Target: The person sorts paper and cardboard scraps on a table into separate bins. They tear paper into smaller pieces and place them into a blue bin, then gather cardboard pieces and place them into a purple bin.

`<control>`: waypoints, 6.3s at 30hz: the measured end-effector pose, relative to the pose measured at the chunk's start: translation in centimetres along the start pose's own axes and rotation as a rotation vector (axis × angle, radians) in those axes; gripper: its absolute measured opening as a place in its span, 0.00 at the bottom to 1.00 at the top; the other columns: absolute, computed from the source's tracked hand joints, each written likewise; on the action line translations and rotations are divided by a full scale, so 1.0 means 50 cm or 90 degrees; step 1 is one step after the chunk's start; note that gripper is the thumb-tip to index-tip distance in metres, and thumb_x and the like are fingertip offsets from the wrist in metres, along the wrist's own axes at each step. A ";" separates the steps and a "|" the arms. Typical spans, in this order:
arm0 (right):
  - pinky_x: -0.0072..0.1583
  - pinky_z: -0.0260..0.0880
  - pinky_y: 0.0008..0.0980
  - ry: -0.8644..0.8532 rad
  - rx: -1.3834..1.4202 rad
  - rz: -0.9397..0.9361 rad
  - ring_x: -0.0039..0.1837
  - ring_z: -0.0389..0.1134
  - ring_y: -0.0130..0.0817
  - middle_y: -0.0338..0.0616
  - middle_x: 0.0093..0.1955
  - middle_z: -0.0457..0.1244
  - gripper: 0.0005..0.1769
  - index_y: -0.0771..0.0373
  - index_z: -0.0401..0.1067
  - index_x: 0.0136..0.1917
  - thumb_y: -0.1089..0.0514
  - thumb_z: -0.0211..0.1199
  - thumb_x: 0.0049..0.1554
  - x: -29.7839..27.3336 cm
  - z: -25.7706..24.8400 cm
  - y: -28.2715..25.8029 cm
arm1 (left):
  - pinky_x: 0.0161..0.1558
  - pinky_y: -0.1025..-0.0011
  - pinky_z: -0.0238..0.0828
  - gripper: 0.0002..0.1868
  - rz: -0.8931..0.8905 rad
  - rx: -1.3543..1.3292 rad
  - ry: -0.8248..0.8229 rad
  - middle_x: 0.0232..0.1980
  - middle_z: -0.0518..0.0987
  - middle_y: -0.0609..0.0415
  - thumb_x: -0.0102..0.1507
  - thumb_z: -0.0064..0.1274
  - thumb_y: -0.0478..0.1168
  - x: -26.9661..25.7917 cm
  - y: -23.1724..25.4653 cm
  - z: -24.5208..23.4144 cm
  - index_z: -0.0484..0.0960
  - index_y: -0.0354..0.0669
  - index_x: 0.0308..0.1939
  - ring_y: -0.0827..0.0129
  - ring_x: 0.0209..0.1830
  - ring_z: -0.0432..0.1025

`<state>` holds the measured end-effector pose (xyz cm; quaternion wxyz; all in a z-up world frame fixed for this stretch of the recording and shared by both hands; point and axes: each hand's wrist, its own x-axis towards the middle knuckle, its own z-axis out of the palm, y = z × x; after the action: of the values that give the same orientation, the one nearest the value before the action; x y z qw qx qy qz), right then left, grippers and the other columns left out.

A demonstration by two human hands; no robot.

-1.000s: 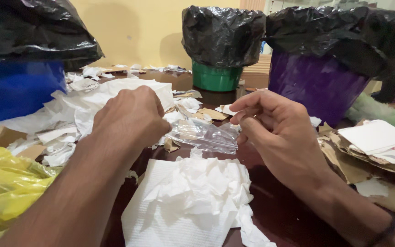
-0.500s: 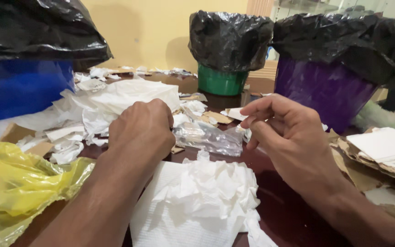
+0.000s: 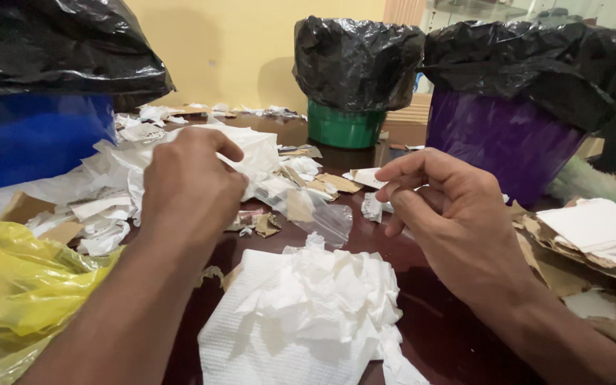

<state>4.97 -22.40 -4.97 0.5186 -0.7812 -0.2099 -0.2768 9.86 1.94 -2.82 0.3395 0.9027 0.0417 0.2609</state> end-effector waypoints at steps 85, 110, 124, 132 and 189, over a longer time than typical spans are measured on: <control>0.57 0.75 0.29 0.231 -0.280 -0.144 0.51 0.70 0.33 0.51 0.50 0.64 0.06 0.67 0.66 0.58 0.66 0.54 0.67 0.017 -0.202 -0.093 | 0.32 0.68 0.75 0.10 0.016 -0.351 -0.100 0.36 0.89 0.52 0.63 0.56 0.41 -0.111 0.112 -0.047 0.90 0.43 0.43 0.69 0.31 0.80; 0.43 0.76 0.30 -0.320 -0.284 0.143 0.45 0.67 0.26 0.33 0.50 0.69 0.08 0.54 0.81 0.50 0.54 0.69 0.56 -0.041 0.034 -0.167 | 0.23 0.67 0.71 0.13 -0.096 -0.290 0.058 0.37 0.86 0.54 0.64 0.49 0.36 -0.154 0.028 -0.151 0.83 0.44 0.51 0.72 0.20 0.75; 0.49 0.77 0.29 -0.003 0.004 0.121 0.46 0.73 0.28 0.48 0.47 0.72 0.10 0.68 0.76 0.53 0.64 0.59 0.59 0.003 -0.014 -0.082 | 0.57 0.63 0.75 0.21 0.023 0.026 -0.149 0.53 0.84 0.43 0.63 0.61 0.47 -0.074 0.060 -0.112 0.83 0.48 0.59 0.57 0.50 0.81; 0.47 0.72 0.23 0.067 0.075 0.069 0.45 0.68 0.23 0.44 0.46 0.71 0.08 0.70 0.76 0.51 0.69 0.59 0.59 0.017 0.013 -0.022 | 0.55 0.59 0.75 0.31 0.129 0.196 -0.221 0.52 0.84 0.48 0.51 0.70 0.59 -0.036 0.082 -0.038 0.85 0.49 0.53 0.58 0.54 0.78; 0.41 0.75 0.23 0.018 -0.037 0.013 0.40 0.73 0.29 0.46 0.43 0.70 0.12 0.71 0.75 0.53 0.72 0.55 0.57 -0.024 0.024 -0.049 | 0.53 0.65 0.72 0.04 0.479 0.054 0.337 0.44 0.80 0.45 0.75 0.56 0.33 -0.117 -0.103 -0.257 0.80 0.34 0.47 0.63 0.43 0.76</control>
<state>2.80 -20.39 -4.41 0.5013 -0.7942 -0.1868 -0.2884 -1.07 12.00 -0.57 0.1617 0.7703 -0.1934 0.5857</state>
